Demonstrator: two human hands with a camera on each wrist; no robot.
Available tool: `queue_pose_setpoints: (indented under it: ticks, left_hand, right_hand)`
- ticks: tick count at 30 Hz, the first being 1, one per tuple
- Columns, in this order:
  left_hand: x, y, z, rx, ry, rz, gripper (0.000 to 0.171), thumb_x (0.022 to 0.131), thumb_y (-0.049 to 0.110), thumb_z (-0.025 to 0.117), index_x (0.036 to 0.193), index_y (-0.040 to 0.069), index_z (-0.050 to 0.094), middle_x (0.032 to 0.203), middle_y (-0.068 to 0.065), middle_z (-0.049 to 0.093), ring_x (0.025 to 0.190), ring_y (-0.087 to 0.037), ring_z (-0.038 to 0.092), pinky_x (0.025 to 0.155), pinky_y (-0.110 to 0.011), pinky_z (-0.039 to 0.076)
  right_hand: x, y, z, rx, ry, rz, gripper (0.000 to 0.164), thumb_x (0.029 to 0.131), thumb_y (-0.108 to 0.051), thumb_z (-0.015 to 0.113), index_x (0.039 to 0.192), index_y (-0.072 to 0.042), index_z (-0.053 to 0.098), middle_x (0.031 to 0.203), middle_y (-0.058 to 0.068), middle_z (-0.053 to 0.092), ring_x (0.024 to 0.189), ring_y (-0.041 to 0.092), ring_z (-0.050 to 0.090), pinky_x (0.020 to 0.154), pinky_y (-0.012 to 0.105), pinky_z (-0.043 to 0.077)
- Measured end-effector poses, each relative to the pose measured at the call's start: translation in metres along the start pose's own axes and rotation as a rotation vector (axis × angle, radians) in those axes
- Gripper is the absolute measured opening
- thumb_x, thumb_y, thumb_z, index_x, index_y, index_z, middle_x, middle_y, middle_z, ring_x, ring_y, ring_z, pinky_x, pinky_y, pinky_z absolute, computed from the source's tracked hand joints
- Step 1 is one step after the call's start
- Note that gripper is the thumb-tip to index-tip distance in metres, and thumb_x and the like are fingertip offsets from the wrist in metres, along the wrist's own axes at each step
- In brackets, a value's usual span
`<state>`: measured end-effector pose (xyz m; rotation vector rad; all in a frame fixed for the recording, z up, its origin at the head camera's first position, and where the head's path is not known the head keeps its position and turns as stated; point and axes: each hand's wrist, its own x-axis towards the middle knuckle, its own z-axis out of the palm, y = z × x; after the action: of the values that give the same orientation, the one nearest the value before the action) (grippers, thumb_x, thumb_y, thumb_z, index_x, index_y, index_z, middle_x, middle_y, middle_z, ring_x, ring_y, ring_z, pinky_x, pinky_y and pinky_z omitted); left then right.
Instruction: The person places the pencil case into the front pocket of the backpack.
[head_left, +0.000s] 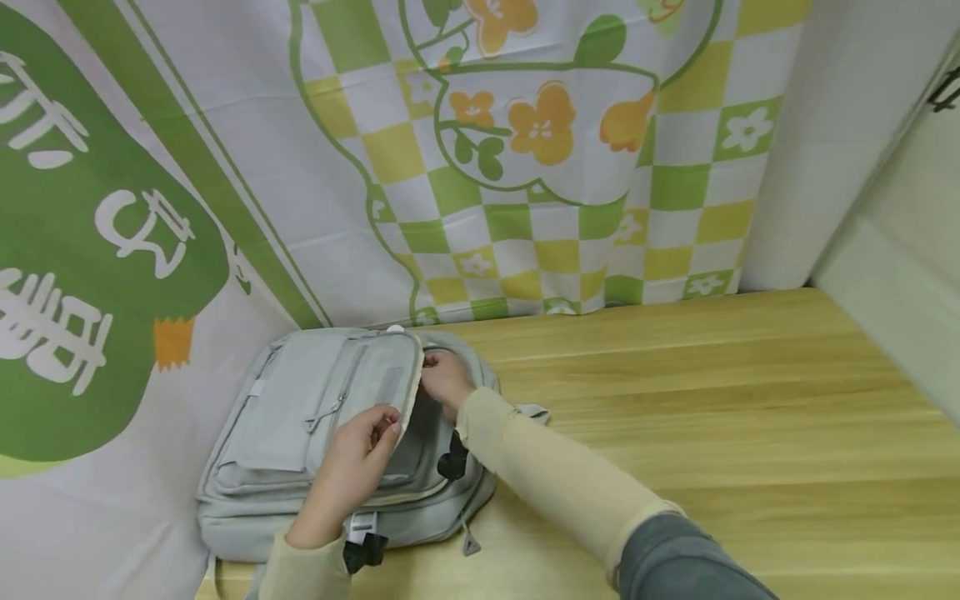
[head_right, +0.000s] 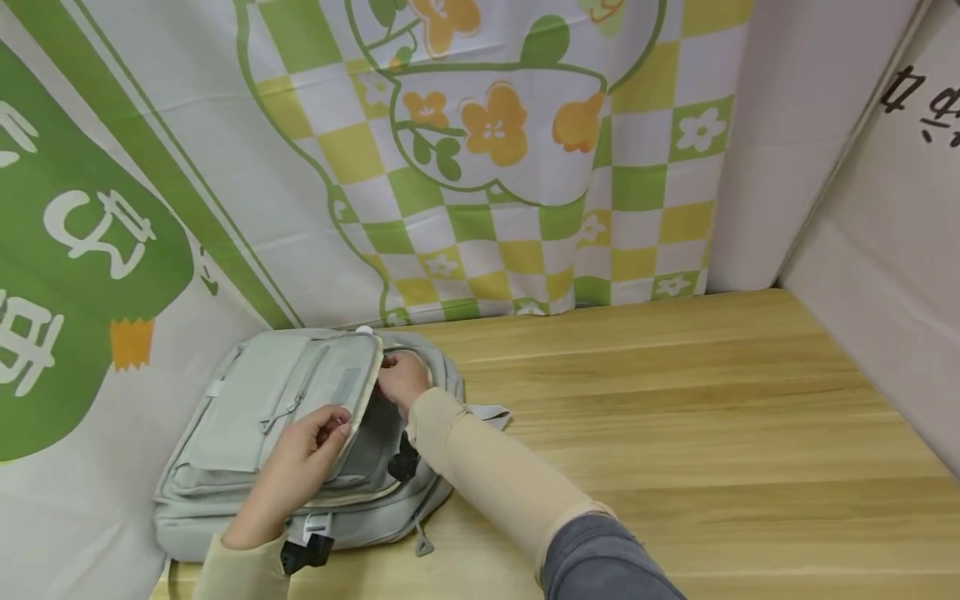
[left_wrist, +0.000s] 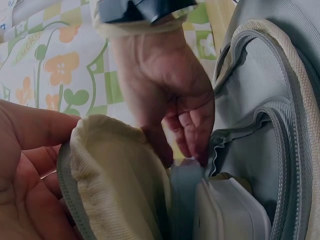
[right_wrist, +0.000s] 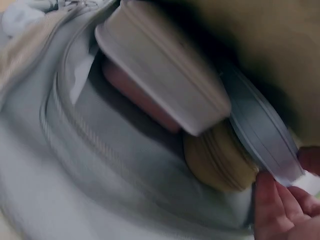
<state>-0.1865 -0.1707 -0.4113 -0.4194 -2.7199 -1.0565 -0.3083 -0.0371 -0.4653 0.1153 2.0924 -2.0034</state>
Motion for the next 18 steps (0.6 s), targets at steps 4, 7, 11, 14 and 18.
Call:
queue_pose_setpoints:
  ticks: [4, 7, 11, 14, 18]
  left_hand:
    - [-0.001, 0.000, -0.004, -0.040, -0.022, -0.051, 0.007, 0.098, -0.001, 0.064, 0.101, 0.001, 0.069, 0.075, 0.003, 0.054, 0.063, -0.009, 0.047, 0.059, -0.027, 0.042]
    - [0.000, 0.002, -0.006, -0.069, -0.012, -0.095, 0.008, 0.099, 0.000, 0.063, 0.104, -0.001, 0.069, 0.079, -0.001, 0.058, 0.067, -0.012, 0.051, 0.062, -0.027, 0.044]
    - [0.001, 0.004, -0.011, -0.087, 0.014, -0.136, 0.010, 0.099, 0.001, 0.063, 0.106, -0.003, 0.069, 0.083, -0.004, 0.062, 0.071, -0.014, 0.054, 0.065, -0.028, 0.046]
    - [0.002, 0.003, -0.012, -0.076, 0.002, -0.141, 0.006, 0.099, 0.002, 0.063, 0.101, -0.001, 0.068, 0.081, -0.004, 0.061, 0.070, -0.015, 0.054, 0.065, -0.028, 0.046]
    - [0.005, 0.001, -0.006, -0.012, -0.028, -0.107, 0.004, 0.097, 0.002, 0.063, 0.094, 0.004, 0.066, 0.078, -0.001, 0.061, 0.069, -0.013, 0.055, 0.065, -0.030, 0.047]
  right_hand:
    - [0.001, 0.000, -0.015, 0.062, -0.153, 0.047, 0.036, 0.104, -0.008, 0.054, 0.137, 0.006, 0.058, 0.119, 0.021, 0.069, 0.104, 0.031, 0.070, 0.089, 0.039, 0.057]
    - [-0.002, -0.004, -0.040, 0.062, -0.243, 0.062, 0.042, 0.107, -0.009, 0.051, 0.145, 0.008, 0.050, 0.132, 0.026, 0.063, 0.119, 0.036, 0.065, 0.093, 0.039, 0.056]
    - [-0.008, -0.008, -0.082, 0.022, -0.319, 0.082, 0.044, 0.109, -0.009, 0.049, 0.149, 0.008, 0.045, 0.141, 0.027, 0.057, 0.124, 0.037, 0.061, 0.098, 0.039, 0.053]
    - [-0.011, -0.005, -0.115, -0.019, -0.347, 0.098, 0.045, 0.109, -0.009, 0.049, 0.150, 0.009, 0.043, 0.141, 0.028, 0.055, 0.124, 0.037, 0.060, 0.101, 0.042, 0.051]
    - [-0.013, 0.003, -0.152, -0.068, -0.372, 0.110, 0.047, 0.109, -0.010, 0.046, 0.150, 0.013, 0.039, 0.145, 0.033, 0.049, 0.130, 0.043, 0.055, 0.106, 0.047, 0.047]
